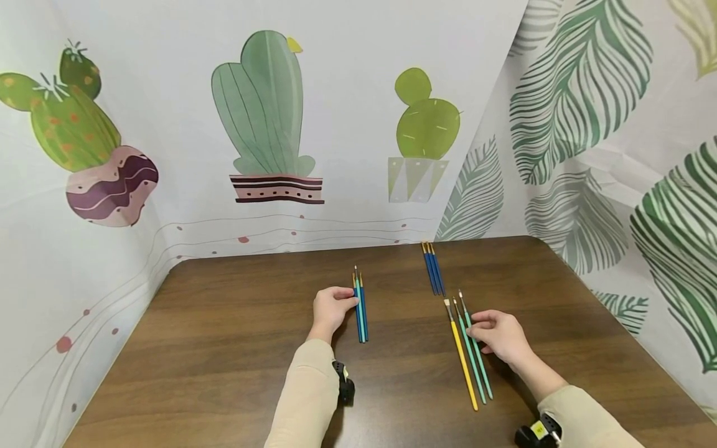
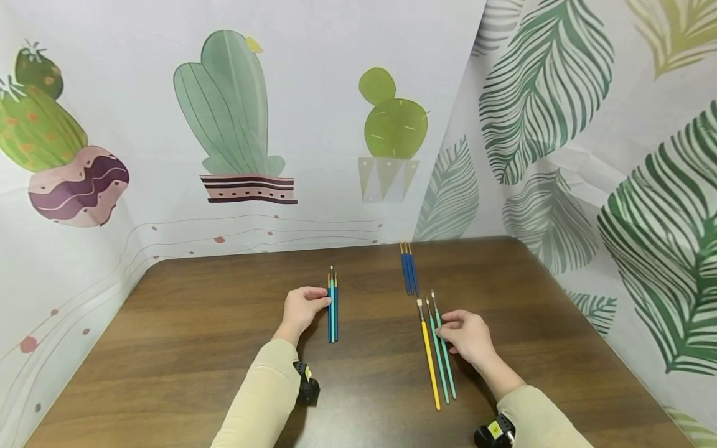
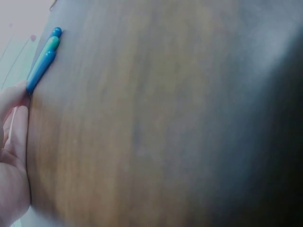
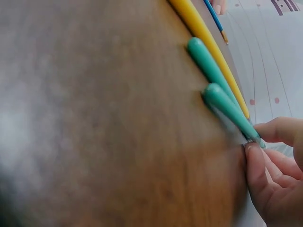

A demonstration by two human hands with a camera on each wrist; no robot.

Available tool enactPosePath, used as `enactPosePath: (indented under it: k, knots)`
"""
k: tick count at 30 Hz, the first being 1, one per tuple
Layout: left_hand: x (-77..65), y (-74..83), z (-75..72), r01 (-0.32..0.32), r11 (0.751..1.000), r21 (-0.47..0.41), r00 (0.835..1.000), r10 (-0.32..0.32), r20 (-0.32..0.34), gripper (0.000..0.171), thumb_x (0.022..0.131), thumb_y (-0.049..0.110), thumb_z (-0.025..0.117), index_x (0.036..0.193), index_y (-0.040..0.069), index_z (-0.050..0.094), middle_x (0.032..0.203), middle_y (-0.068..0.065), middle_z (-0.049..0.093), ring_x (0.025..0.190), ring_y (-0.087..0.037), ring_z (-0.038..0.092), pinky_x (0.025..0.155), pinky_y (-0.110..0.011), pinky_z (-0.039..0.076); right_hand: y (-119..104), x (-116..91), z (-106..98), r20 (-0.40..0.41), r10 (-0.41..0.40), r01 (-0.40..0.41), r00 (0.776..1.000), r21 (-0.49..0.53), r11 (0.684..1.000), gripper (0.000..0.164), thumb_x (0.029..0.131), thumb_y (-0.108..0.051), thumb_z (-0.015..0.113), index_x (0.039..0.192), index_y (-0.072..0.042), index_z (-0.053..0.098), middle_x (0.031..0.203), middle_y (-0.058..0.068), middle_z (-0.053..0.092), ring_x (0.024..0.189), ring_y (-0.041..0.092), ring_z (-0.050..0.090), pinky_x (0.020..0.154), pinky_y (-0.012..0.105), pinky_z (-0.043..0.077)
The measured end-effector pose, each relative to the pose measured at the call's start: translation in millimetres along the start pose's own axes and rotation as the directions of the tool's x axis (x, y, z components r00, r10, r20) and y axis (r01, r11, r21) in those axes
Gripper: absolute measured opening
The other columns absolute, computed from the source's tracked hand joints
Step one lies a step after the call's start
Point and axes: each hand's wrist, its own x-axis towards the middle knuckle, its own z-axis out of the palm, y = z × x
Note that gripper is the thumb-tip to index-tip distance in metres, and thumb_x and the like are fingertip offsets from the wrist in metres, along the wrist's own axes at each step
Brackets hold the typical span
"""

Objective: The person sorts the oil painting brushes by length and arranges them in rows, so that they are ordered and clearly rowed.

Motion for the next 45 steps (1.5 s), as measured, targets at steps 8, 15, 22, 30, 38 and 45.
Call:
enactPosePath:
  k: [8,15,22,30,38,45]
  knots:
    - [0.1,1.6,0.0,-0.006,1.0,0.015,1.0,0.006,-0.006,0.019,0.079,0.012,0.076,0.096,0.005,0.074,0.095,-0.011,0.073,0.091,-0.021,0.068,0.086,-0.037,0.052,-2.3,-0.9,0.9,0.002,0.005,-0.005,1.0,-0.026,1.0,0.04,0.08,-0.012,0.071,0.112,0.009,0.059,0.091,0.015,0.072,0.07,0.013,0.065,0.054,0.031,0.055]
    - [-0.1,2.4,0.3,-0.006,1.0,0.005,1.0,0.006,-0.007,0.019,0.079,0.012,0.076,0.096,0.004,0.074,0.095,-0.011,0.073,0.091,-0.021,0.068,0.086,-0.037,0.053,-2.1,2.5,-1.3,0.024,0.013,-0.013,1.0,0.003,1.0,0.041,0.084,-0.015,0.069,0.114,0.009,0.058,0.093,0.017,0.071,0.073,0.015,0.066,0.056,0.031,0.056]
    - [-0.6,2.1,0.3,-0.005,1.0,0.016,1.0,0.005,-0.008,0.019,0.08,0.012,0.075,0.097,0.004,0.074,0.096,-0.011,0.073,0.092,-0.022,0.066,0.087,-0.038,0.051,-1.6,10.1,-3.3,0.017,0.01,-0.01,1.0,0.019,1.0,0.041,0.087,-0.019,0.066,0.115,0.009,0.058,0.094,0.016,0.071,0.072,0.013,0.066,0.057,0.031,0.056]
    - [0.0,2.3,0.8,-0.017,1.0,0.012,1.0,0.017,-0.009,0.019,0.08,0.012,0.075,0.096,0.004,0.074,0.095,-0.011,0.073,0.092,-0.022,0.066,0.087,-0.038,0.051,-8.1,18.2,-5.0,0.007,0.016,-0.016,1.0,0.07,0.997,0.044,0.09,-0.025,0.063,0.119,0.008,0.057,0.1,0.016,0.07,0.075,0.013,0.066,0.061,0.03,0.056]
    - [1.2,0.6,1.4,-0.012,1.0,0.008,1.0,0.012,-0.011,0.019,0.079,0.012,0.076,0.096,0.004,0.074,0.095,-0.011,0.073,0.092,-0.021,0.067,0.086,-0.037,0.052,-15.5,27.8,-0.2,0.015,0.015,-0.017,1.0,0.166,0.986,0.045,0.092,-0.024,0.061,0.122,0.009,0.055,0.094,0.011,0.07,0.073,0.009,0.066,0.062,0.027,0.056]
    - [1.7,0.3,1.5,-0.013,1.0,-0.006,1.0,0.013,-0.01,0.02,0.078,0.011,0.076,0.096,0.003,0.073,0.095,-0.013,0.073,0.09,-0.021,0.069,0.084,-0.035,0.054,-24.5,34.3,9.6,0.05,0.002,-0.016,0.999,0.28,0.96,0.043,0.092,-0.02,0.059,0.122,0.011,0.054,0.085,0.002,0.069,0.07,0.006,0.064,0.06,0.025,0.056]
